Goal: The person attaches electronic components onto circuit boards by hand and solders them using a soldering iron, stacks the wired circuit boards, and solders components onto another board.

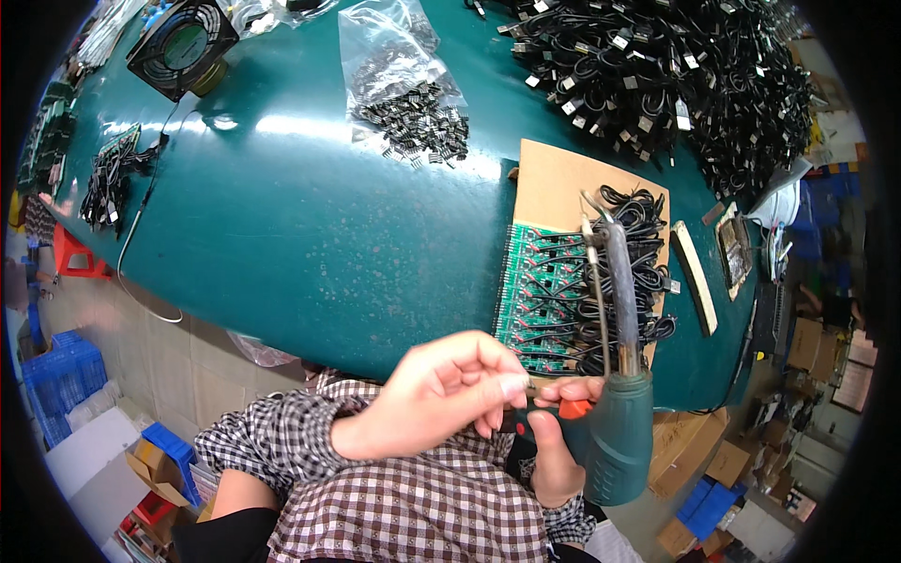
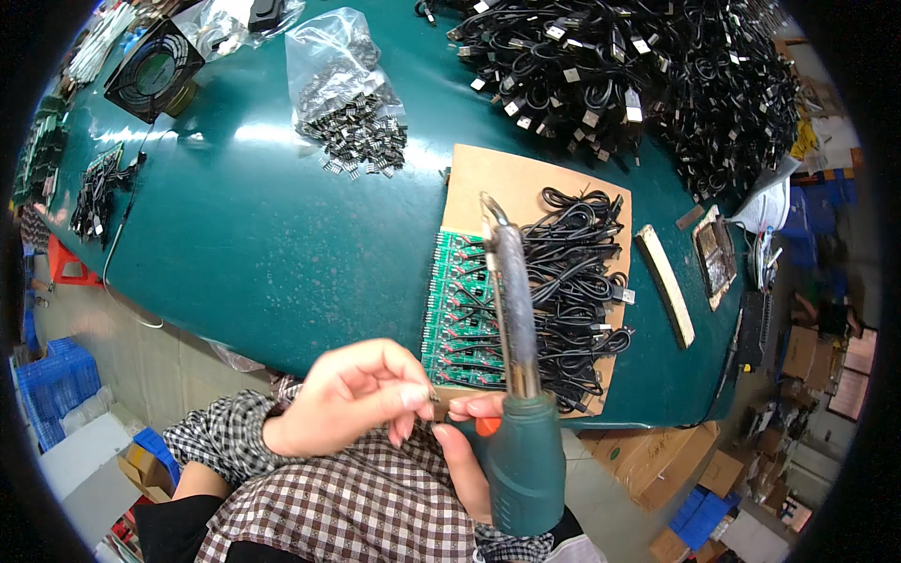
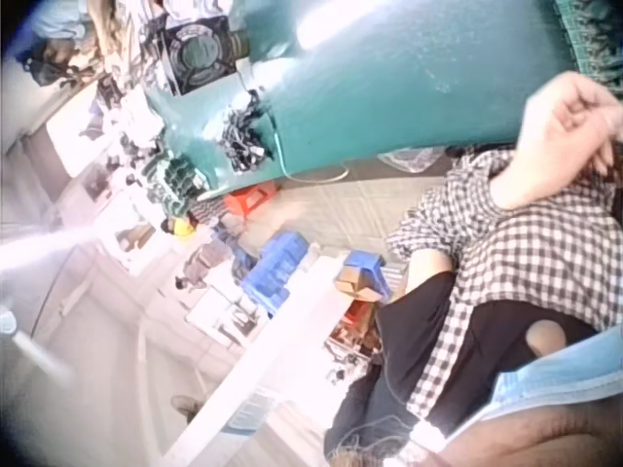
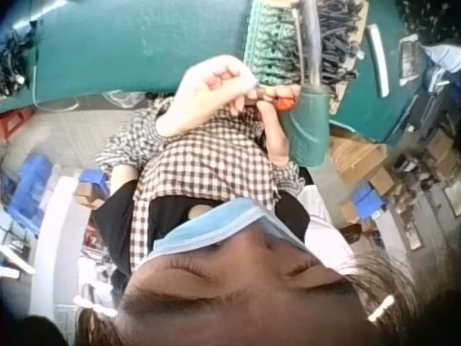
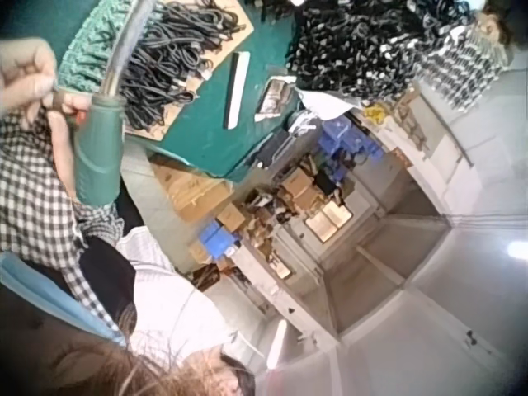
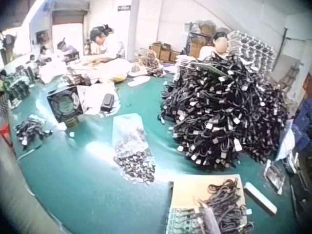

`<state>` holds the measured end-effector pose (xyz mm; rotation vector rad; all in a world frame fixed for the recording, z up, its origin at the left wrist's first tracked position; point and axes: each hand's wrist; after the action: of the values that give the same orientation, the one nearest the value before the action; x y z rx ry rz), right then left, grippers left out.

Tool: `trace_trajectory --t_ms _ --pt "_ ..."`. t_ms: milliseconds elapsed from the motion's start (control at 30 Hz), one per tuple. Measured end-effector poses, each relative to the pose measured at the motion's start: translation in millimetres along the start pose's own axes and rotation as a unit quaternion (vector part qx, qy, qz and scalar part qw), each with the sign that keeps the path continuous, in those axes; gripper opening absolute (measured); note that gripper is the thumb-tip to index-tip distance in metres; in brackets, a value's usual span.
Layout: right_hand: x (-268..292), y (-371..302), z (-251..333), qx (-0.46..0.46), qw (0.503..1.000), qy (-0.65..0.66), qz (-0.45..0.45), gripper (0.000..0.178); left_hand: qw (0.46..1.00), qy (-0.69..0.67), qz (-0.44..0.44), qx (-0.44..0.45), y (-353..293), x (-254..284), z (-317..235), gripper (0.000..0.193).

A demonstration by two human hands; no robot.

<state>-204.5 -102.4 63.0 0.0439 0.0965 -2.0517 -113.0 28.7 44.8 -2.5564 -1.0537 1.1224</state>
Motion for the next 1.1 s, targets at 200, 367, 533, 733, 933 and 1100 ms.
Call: trace_trajectory --t_ms 200,367,533,733,933,1100 --pt "-1.2 1.4 -3.6 0.008 0.999 -0.039 -0.011 0.029 0.997 0.052 -0.001 -0.064 -5.1 -7.5 18.1 0.009" --pt "-2.0 -2.1 5.5 -0.049 0.991 -0.12 -0.035 0.021 0.932 0.304 -0.019 -0.198 -7.3 -3.7 11.1 0.01" --pt "3.9 -1.8 6.4 0.032 0.947 -0.318 0.025 0.022 0.893 0.391 -0.006 -0.223 -6.8 0.6 5.0 0.01" --pt "4.5 -2.9 -0.2 0.012 0.937 -0.348 0.028 0.022 0.902 0.372 -0.03 -0.217 -7.0 1.3 10.3 0.009" --pt "6.5 -6.1 5.3 -0.01 0.944 -0.328 0.022 0.022 0.897 0.396 0.008 -0.194 -11.0 1.2 -1.6 0.007" --pt "8.7 -3.8 3.5 -0.048 0.982 -0.179 0.029 0.02 0.965 0.237 -0.07 -0.082 -10.3 17.9 16.1 0.006"
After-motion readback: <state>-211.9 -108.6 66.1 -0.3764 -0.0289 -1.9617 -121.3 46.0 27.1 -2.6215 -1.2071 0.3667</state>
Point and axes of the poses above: each hand's wrist, its own y-axis towards the middle knuckle, its own x-axis out of the back of the hand, z = x × y, and after that the axes turned 8 degrees about y, right-handed
